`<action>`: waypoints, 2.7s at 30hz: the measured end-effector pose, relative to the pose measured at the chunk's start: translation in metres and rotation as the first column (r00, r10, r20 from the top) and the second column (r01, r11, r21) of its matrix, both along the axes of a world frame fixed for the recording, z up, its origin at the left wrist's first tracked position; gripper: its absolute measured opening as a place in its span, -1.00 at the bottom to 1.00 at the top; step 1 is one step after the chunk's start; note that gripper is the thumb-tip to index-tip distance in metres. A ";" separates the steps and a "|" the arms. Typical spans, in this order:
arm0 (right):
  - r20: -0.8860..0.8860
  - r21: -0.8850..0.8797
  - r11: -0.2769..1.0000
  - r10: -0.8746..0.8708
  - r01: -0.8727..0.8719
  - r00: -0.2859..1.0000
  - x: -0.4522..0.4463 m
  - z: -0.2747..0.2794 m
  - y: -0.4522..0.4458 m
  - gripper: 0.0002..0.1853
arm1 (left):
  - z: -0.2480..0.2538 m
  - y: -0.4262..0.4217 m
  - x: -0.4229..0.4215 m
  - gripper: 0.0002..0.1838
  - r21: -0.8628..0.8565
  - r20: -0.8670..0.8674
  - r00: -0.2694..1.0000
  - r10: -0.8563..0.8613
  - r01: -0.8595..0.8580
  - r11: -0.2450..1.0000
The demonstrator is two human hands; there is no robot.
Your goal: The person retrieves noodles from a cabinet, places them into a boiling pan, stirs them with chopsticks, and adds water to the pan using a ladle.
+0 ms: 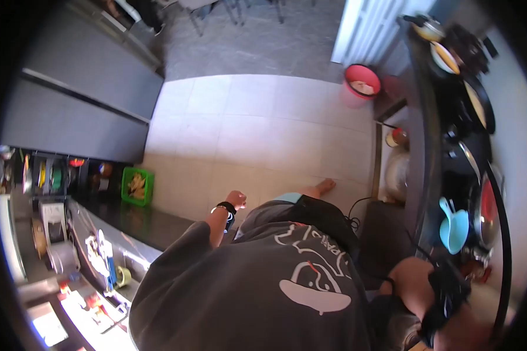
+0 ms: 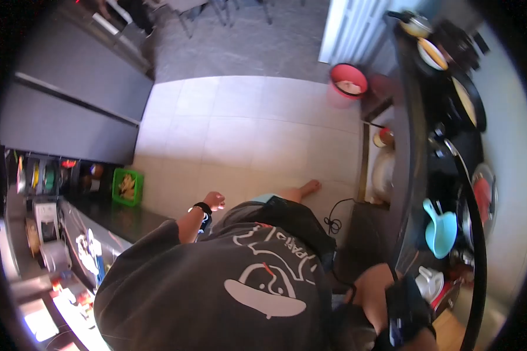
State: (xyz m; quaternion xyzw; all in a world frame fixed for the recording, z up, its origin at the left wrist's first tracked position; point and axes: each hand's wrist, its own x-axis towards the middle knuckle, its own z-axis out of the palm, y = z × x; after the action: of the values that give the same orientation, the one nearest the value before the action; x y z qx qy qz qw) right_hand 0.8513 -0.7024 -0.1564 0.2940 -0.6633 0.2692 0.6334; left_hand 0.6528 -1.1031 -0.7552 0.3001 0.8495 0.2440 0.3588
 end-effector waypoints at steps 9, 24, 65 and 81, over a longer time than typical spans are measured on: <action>-0.246 -0.151 0.987 -0.097 0.060 0.964 -0.135 -0.039 -0.004 -0.74 | 0.005 -0.012 0.001 -0.71 -0.370 -0.117 0.989 -0.090 0.041 0.928; 0.826 -0.183 0.970 0.064 0.159 0.560 -0.519 -0.232 -0.017 -0.58 | -0.023 -0.115 -0.166 -0.88 -0.410 -0.286 0.946 0.156 -0.268 0.872; 0.761 0.404 0.911 -0.285 0.082 -0.583 -1.204 -0.552 -0.133 -0.64 | 0.022 -0.376 -0.797 -0.85 -0.377 0.522 -0.324 0.789 -0.917 -0.128; 0.885 -0.362 0.595 0.461 0.718 0.065 -1.506 -0.475 -0.288 -0.53 | 0.059 -0.481 -1.149 -0.75 -0.154 0.535 -0.308 0.786 -0.951 -0.267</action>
State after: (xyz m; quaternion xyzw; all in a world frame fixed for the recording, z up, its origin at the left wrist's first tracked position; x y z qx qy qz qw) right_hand -0.6548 -0.9909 -0.6318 -0.3592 -0.7301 0.5757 0.0809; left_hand -0.4958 -1.5838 -0.6963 -0.4821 0.5825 0.6363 0.1527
